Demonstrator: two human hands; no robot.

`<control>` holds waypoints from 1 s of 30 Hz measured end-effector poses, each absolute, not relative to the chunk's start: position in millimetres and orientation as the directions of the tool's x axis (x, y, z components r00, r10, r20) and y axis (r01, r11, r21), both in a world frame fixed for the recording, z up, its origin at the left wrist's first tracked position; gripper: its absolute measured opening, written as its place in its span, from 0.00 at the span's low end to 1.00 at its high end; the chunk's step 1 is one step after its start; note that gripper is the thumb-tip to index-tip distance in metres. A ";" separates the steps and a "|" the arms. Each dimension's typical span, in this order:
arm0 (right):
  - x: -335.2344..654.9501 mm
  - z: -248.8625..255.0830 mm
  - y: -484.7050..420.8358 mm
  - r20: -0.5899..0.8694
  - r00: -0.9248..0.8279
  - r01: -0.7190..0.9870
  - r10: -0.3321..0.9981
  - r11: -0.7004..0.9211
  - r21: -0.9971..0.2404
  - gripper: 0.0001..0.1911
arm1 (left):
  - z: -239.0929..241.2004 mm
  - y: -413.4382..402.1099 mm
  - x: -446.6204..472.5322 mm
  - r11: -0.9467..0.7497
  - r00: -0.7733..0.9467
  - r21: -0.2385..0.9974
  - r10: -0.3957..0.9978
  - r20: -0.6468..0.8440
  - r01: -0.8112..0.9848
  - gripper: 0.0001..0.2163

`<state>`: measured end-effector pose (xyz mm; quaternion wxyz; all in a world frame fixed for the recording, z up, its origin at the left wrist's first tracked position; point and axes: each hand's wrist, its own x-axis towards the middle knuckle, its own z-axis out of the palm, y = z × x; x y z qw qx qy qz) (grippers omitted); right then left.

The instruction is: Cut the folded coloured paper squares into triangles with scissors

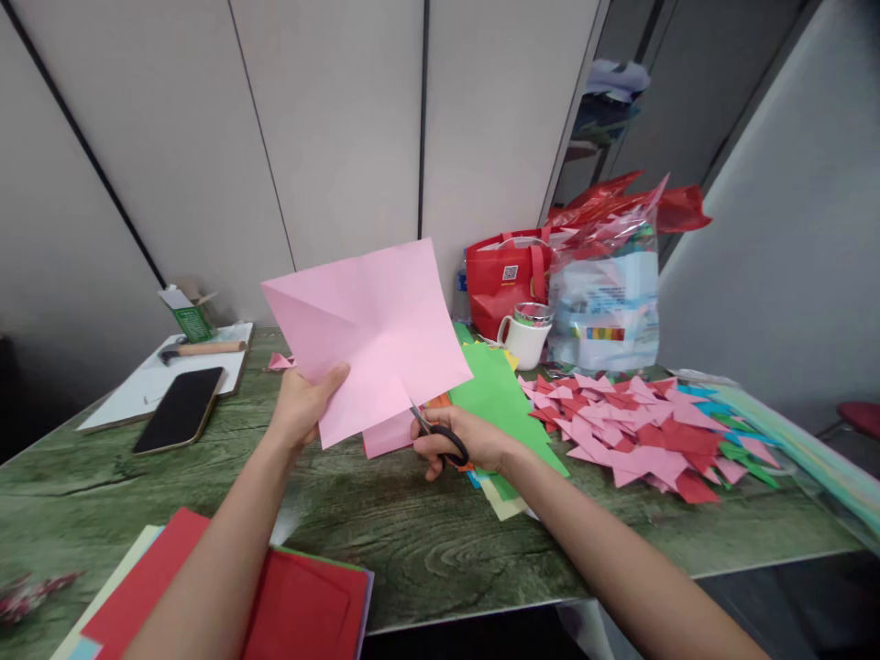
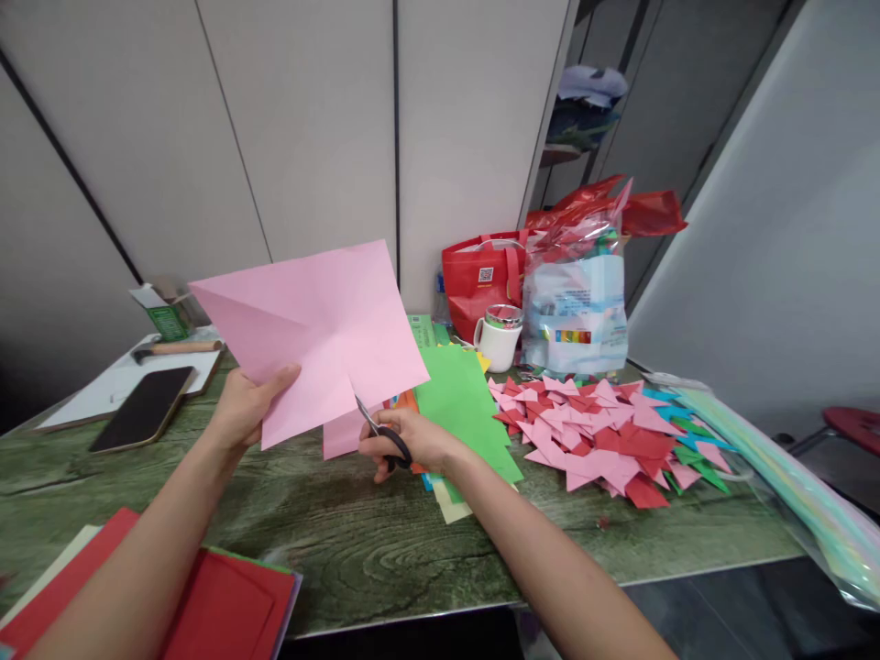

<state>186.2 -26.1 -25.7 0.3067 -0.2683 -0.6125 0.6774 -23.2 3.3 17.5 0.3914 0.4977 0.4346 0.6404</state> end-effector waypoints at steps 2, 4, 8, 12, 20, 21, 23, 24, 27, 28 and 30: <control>190.2 -24.7 -24.8 0.006 -0.713 -0.084 0.701 -0.078 -0.993 0.10 | 18.2 2.9 -23.3 -0.329 -0.219 0.944 0.924 0.313 -0.039 0.16; 194.7 -24.0 -23.0 0.012 -0.759 -0.094 0.651 -0.091 -0.991 0.09 | 19.0 2.6 -23.1 -0.333 -0.244 0.943 0.916 0.319 -0.017 0.15; 203.5 -23.1 -19.3 0.086 -0.805 -0.181 0.587 -0.104 -0.978 0.15 | 20.1 2.4 -22.9 -0.309 -0.275 0.951 0.914 0.298 0.002 0.15; 206.9 -23.4 -17.6 0.103 -0.810 -0.222 0.577 -0.140 -0.965 0.22 | 18.9 3.1 -22.9 -0.297 -0.258 0.954 0.925 0.279 -0.034 0.17; 206.4 -22.5 -18.0 0.121 -0.783 -0.269 0.610 -0.156 -0.950 0.22 | 17.8 2.2 -22.4 -0.285 -0.230 0.958 0.934 0.274 -0.015 0.17; 205.8 -21.9 -18.5 0.122 -0.770 -0.265 0.626 -0.140 -0.954 0.24 | 18.0 1.6 -22.2 -0.282 -0.221 0.959 0.937 0.271 -0.019 0.17; 203.3 -21.4 -19.9 0.106 -0.752 -0.215 0.651 -0.089 -0.973 0.23 | 18.3 0.6 -22.1 -0.283 -0.199 0.959 0.941 0.274 -0.020 0.18; 201.4 -21.5 -20.7 0.091 -0.744 -0.177 0.662 -0.063 -0.982 0.22 | 18.4 0.2 -22.1 -0.285 -0.189 0.958 0.942 0.277 -0.020 0.19; 194.5 -23.5 -23.1 0.074 -0.705 -0.091 0.706 0.013 -0.996 0.16 | 18.9 -0.6 -21.9 -0.290 -0.178 0.957 0.943 0.283 -0.015 0.20; 192.1 -24.2 -23.8 0.078 -0.688 -0.076 0.722 0.035 -0.996 0.15 | 19.2 -0.8 -21.6 -0.291 -0.178 0.957 0.942 0.285 -0.008 0.20; 188.1 -24.7 -25.2 0.098 -0.654 -0.062 0.750 0.076 -0.995 0.13 | 19.4 -1.3 -21.2 -0.295 -0.174 0.955 0.940 0.293 0.012 0.20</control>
